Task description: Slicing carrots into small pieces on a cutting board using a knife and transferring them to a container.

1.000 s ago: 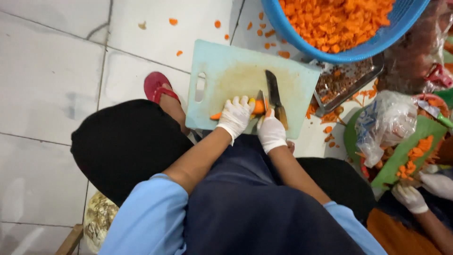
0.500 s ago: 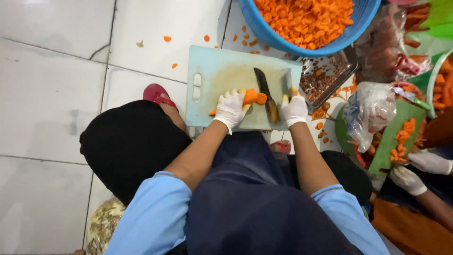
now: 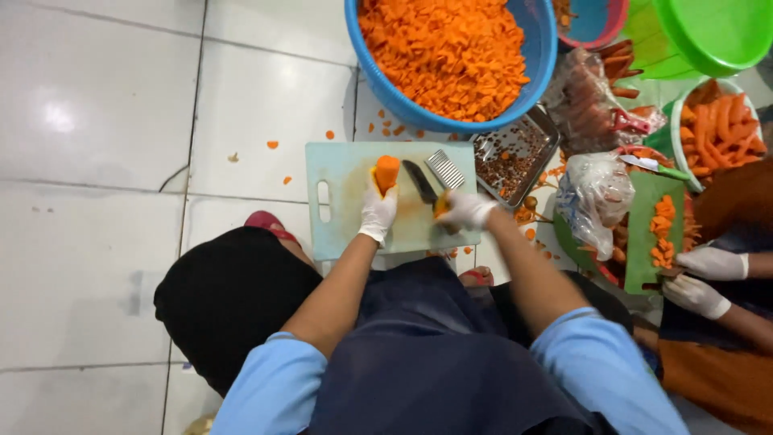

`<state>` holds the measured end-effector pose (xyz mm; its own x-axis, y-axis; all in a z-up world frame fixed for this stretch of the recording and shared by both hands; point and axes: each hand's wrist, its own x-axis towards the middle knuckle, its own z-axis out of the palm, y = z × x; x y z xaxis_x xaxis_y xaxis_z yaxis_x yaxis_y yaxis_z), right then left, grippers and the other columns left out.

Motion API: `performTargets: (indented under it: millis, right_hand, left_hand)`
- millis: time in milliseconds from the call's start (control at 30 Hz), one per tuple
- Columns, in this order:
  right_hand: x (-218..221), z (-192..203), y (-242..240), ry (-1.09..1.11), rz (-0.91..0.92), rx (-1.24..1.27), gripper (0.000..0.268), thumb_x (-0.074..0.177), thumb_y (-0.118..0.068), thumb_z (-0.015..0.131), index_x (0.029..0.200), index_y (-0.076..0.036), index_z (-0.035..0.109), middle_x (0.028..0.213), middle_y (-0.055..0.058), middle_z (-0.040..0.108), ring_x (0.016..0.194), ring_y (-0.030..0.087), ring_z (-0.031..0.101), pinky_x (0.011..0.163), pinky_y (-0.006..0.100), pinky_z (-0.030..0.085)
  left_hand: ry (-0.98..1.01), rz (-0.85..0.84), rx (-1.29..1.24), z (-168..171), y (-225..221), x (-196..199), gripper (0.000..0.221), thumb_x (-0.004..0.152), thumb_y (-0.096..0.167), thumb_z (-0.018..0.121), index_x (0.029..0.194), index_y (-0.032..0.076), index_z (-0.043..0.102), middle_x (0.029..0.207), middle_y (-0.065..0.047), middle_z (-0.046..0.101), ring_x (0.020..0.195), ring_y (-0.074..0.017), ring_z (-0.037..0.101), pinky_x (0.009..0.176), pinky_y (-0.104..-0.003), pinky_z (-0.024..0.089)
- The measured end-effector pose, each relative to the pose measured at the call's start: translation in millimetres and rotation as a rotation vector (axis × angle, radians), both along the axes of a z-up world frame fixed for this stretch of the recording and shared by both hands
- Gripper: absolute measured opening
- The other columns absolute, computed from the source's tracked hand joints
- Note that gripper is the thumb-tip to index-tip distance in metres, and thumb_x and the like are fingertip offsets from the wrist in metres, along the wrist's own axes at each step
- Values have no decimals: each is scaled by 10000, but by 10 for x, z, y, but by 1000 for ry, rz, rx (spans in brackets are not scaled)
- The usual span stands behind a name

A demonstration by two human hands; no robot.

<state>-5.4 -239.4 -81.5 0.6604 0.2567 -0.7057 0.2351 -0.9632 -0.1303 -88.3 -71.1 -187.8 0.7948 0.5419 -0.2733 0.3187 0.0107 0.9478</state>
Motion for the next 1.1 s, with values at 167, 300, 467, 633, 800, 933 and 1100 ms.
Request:
performTargets:
  millis: [167, 300, 467, 633, 800, 933, 1100]
  right_hand:
    - [1174, 832, -1133, -987, -83, 712, 327, 750, 92, 678, 1053, 46, 566, 880, 174, 605, 696, 282, 602, 627, 348, 525]
    - [975, 1022, -1187, -1279, -267, 808, 173, 951, -98, 594, 996, 69, 587, 898, 181, 638, 744, 270, 635, 664, 338, 551]
    - [145, -800, -445, -893, 277, 48, 453, 742, -436, 666, 1110, -180, 602, 1047, 89, 638, 917, 288, 649, 775, 373, 521]
    - [-245, -1723, -185, -890, 275, 9, 640, 674, -521, 696, 1240, -288, 511, 1124, 2, 533, 909, 250, 608, 667, 407, 554]
    - [-279, -1434, -243, -370, -248, 274, 398, 735, -251, 661, 1119, -168, 598, 936, 142, 697, 901, 330, 686, 740, 462, 578]
    - [-70, -1177, -829, 613, -1075, 1163, 358, 907, -375, 491, 1059, -52, 517, 924, 133, 644, 723, 293, 687, 621, 388, 598]
    - [-776, 645, -274, 31, -610, 1185, 338, 901, 6, 527, 1229, 1, 445, 979, 201, 622, 743, 273, 659, 588, 445, 580]
  left_hand:
    - [-212, -40, -124, 203, -61, -57, 585, 805, 192, 646, 1335, 125, 406, 1172, -153, 583, 1036, -299, 559, 898, -386, 460]
    - [-362, -68, -265, 312, -66, -40, 390, 786, 24, 612, 1173, 20, 560, 1016, -86, 649, 848, -174, 603, 787, -262, 491]
    - [-233, -41, -481, 255, -178, 149, 433, 803, 243, 751, 1182, 121, 582, 937, -144, 687, 738, -225, 689, 679, -324, 559]
    - [-75, -70, -478, -51, -247, 248, 592, 731, 262, 821, 1247, 148, 554, 911, -126, 699, 696, -204, 687, 658, -306, 566]
    - [-37, -194, -391, 759, -150, 1, 403, 720, 336, 765, 1096, 219, 676, 925, -46, 716, 822, -172, 686, 794, -320, 531]
    - [-70, -276, -326, 856, -134, -49, 330, 699, 349, 791, 990, 217, 706, 793, -23, 715, 778, -143, 693, 774, -319, 538]
    - [-278, -323, -13, 1044, -91, -157, 433, 619, 267, 819, 989, 113, 656, 875, -144, 684, 902, -311, 679, 781, -407, 525]
